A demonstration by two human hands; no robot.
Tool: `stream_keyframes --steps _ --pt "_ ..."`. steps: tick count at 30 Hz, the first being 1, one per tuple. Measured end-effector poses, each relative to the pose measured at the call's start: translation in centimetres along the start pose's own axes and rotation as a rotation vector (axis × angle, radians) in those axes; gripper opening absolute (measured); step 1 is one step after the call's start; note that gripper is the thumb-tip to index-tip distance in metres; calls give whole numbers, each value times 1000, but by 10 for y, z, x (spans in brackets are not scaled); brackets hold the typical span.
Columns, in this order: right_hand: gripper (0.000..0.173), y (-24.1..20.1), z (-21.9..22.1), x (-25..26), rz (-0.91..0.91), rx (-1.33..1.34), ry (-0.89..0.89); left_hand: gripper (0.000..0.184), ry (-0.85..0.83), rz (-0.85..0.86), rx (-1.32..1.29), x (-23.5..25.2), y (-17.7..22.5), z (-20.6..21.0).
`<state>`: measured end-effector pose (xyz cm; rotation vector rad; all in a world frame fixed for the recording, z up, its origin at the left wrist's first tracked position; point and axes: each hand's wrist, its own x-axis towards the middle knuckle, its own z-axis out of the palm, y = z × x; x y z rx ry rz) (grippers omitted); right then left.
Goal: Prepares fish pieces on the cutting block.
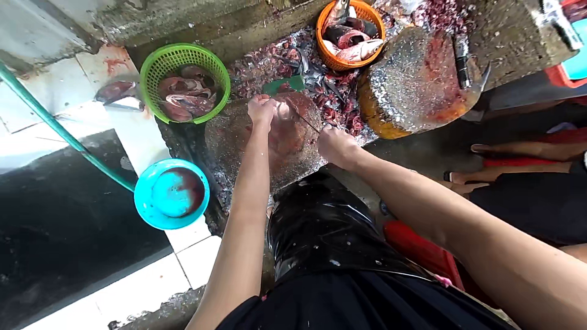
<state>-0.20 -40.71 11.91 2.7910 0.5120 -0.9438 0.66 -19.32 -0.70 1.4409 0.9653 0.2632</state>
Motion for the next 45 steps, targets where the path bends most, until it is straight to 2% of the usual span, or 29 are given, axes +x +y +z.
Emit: stream_keyframes --steps 3,6,8,10,12,13,15,16,19,22,25,27,30,32,36,39,42,45 --pt "32 -14 4 10 -2 -54 27 34 102 -198 78 -7 25 10" --pt "34 -11 19 23 -6 -29 79 33 200 -220 101 -15 40 23" --pt "34 -5 23 25 -14 52 90 35 255 -70 83 -36 36 27" --pt "43 8 27 30 -55 267 55 41 291 219 153 -77 20 30" --pt "46 25 39 35 -86 449 -4 45 242 463 275 -127 -10 32" --pt "44 35 52 34 -84 478 -11 44 211 528 339 -147 -31 33" --pt "46 56 74 29 -90 483 -44 38 130 564 429 -174 -71 36" --pt "46 68 86 26 -115 497 -55 28 81 581 480 -182 -88 35" --pt "49 99 98 16 -148 581 -91 21 -101 571 648 -196 -107 27" --pt "53 109 108 17 -123 803 -6 41 -68 535 779 -211 -93 26" --pt "53 95 99 46 -76 1075 19 93 -46 397 839 -206 -61 38" --pt "50 78 90 67 -55 1168 -7 110 -58 356 903 -185 -56 49" --pt "48 54 91 87 -58 1205 -37 110 -184 199 1006 -166 -42 59" --pt "47 44 90 81 -27 1282 -82 111 -219 149 1048 -163 -40 60" --pt "44 44 82 58 -7 1585 -273 107 -151 156 1038 -162 -51 62" --pt "46 39 78 52 -24 1658 -384 100 -122 173 1039 -162 -56 64" --pt "45 32 78 54 -50 1530 -376 116 -137 174 1020 -162 -61 61" --pt "44 33 76 63 -131 1117 -238 136 -169 186 1053 -157 -61 56"
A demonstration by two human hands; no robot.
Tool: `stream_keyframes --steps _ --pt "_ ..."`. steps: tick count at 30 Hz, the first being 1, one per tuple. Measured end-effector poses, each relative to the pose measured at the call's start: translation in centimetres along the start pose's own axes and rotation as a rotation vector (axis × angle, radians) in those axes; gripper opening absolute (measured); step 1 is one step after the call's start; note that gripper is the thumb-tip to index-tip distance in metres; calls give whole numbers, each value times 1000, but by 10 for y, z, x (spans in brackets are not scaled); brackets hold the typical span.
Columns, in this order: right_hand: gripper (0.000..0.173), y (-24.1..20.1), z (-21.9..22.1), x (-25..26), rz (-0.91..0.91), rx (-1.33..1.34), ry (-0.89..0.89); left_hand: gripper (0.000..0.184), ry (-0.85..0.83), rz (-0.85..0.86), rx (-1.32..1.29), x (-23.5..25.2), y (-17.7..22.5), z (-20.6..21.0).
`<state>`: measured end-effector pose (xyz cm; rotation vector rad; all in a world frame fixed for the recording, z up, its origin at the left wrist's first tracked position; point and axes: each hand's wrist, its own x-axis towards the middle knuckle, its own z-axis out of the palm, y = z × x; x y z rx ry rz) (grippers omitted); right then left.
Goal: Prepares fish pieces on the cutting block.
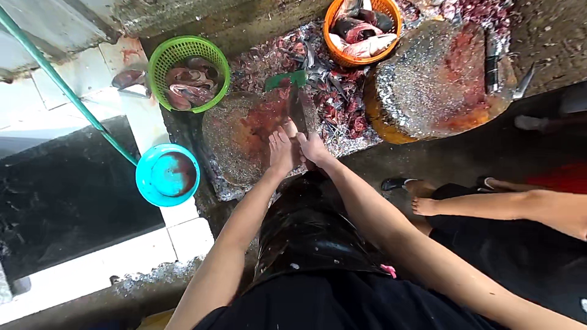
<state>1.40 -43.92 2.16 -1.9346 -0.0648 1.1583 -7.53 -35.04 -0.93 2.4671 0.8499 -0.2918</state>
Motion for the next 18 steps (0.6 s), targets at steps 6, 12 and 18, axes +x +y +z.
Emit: stream_keyframes --steps 6,12,18 --pt "53 1 -9 7 -40 -339 8 120 -50 -4 18 6 3 -3" --pt "49 -6 -11 8 -110 -577 87 110 -86 -44 17 5 4 -1" --pt "48 -3 -18 4 144 200 -128 116 -71 -85 54 4 8 2"
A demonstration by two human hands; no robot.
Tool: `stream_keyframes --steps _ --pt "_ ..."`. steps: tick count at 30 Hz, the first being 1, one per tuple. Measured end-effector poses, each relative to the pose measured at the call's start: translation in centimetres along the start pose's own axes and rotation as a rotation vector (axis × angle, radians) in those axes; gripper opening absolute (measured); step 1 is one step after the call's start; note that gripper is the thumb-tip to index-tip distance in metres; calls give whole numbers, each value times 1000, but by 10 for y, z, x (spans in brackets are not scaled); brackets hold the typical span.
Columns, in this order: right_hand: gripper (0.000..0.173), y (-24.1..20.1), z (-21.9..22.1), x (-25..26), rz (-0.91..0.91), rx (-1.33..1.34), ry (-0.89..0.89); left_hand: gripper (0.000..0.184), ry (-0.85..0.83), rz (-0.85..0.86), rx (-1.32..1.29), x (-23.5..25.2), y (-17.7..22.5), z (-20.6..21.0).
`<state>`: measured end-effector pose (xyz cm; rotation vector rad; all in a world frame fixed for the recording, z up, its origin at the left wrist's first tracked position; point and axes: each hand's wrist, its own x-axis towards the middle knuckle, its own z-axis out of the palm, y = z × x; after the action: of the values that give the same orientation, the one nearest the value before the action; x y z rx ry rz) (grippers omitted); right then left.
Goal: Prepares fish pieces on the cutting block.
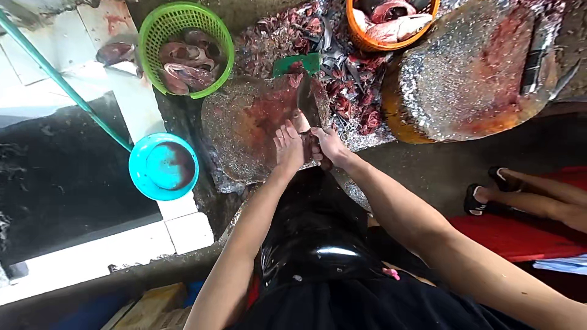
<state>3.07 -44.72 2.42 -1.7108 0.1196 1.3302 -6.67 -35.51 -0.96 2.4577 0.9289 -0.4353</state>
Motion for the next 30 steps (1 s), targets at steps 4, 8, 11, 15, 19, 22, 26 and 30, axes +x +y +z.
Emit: stream_keyframes --steps 4,8,11,15,19,22,26,30 --pt "51 8 -6 12 -46 -334 29 123 -42 14 -44 2 -2 0" --pt "55 6 -6 17 -170 -739 114 132 -10 -8 -37 3 1 3" --pt "50 -3 -2 17 -241 -988 174 126 30 -23 -77 4 1 6" --pt "53 -9 -3 15 -214 -1140 196 125 115 -29 -93 2 0 13" --pt "57 -19 -8 10 -216 -1319 218 122 177 -57 -161 2 -2 15" --pt "47 -23 -14 6 -305 -1480 259 123 166 -75 -176 0 3 9" --pt "50 -27 -33 11 -370 -1307 160 126 234 -18 -153 -2 3 20" --pt "52 -7 -29 5 -210 -673 80 120 173 17 -80 -8 -20 14"
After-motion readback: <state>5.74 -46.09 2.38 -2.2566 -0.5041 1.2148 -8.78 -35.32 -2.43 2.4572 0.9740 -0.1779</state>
